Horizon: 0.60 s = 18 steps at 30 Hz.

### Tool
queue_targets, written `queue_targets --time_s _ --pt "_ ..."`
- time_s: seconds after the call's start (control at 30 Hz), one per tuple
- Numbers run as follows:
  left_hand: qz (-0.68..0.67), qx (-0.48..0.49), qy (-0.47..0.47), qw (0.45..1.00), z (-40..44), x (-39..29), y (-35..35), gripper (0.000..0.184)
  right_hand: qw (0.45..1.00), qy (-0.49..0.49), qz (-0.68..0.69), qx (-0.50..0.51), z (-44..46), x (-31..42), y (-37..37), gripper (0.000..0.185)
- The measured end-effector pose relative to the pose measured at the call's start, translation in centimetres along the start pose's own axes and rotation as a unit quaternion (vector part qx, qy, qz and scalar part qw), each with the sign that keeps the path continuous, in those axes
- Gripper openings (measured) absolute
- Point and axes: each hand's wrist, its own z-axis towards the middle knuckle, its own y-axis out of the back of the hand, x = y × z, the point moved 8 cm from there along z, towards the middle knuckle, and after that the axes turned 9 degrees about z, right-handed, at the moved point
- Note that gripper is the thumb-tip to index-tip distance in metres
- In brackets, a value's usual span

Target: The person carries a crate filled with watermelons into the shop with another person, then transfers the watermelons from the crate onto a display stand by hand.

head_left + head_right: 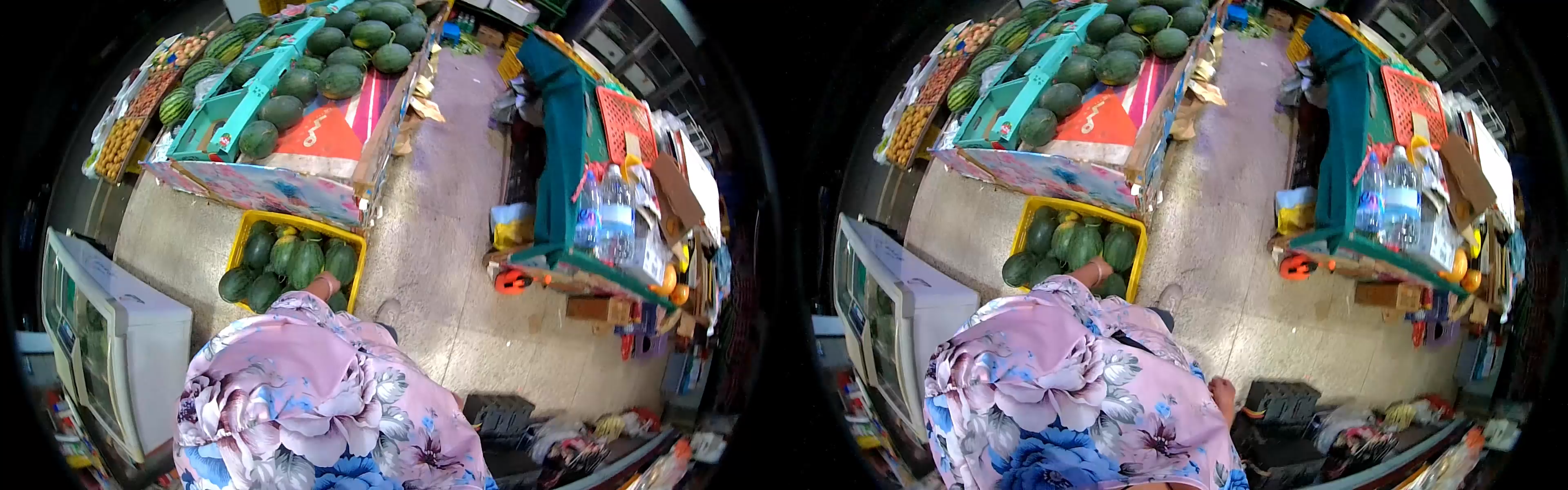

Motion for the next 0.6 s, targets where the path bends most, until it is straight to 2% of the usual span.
queue_targets --time_s 0.03,0.07,0.1,0.13,0.17,0.23,0.3,0.37,0.43,0.5,0.6 --pt "-0.005 -0.010 -0.014 1.000 -0.6 -0.1 3.9 0.027 1.000 0.005 -0.010 0.008 0.9 1.6 1.2 0.014" --pt "-0.326 -0.021 0.103 0.939 2.3 1.3 4.7 0.025 1.000 0.000 0.015 -0.011 1.4 3.3 2.6 0.014" --pt "-0.608 -0.031 0.208 0.766 4.9 2.1 4.0 0.024 0.999 -0.006 0.040 -0.030 1.8 4.7 3.5 0.013" --pt "-0.615 -0.028 0.214 0.758 5.1 1.4 5.9 0.024 0.999 -0.008 0.029 -0.024 3.0 4.9 4.2 0.013" --pt "-0.701 -0.051 0.157 0.694 5.0 0.1 9.3 0.020 0.999 -0.007 0.047 -0.007 5.4 4.5 4.4 0.014" --pt "-0.845 -0.106 0.034 0.523 3.7 -1.8 16.7 0.015 0.997 0.000 0.070 0.026 11.4 4.6 5.8 0.015" --pt "-0.860 -0.141 0.036 0.489 2.9 -2.1 19.7 0.015 0.995 0.004 0.083 0.063 15.9 7.6 7.5 0.018" --pt "-0.879 -0.171 0.055 0.441 3.0 -2.4 19.4 0.016 0.996 -0.006 0.013 0.091 17.6 13.1 7.7 0.016" --pt "-0.866 -0.163 0.103 0.461 2.8 -2.5 16.5 0.019 0.988 -0.024 -0.097 0.120 18.8 19.3 6.6 0.015" --pt "-0.835 -0.192 0.198 0.477 3.3 -2.7 9.9 0.016 0.967 -0.032 -0.202 0.154 18.8 26.0 3.3 0.014" --pt "-0.699 -0.206 0.357 0.584 3.0 -5.3 -2.6 0.015 0.921 -0.031 -0.334 0.198 18.9 34.2 -3.1 0.012"
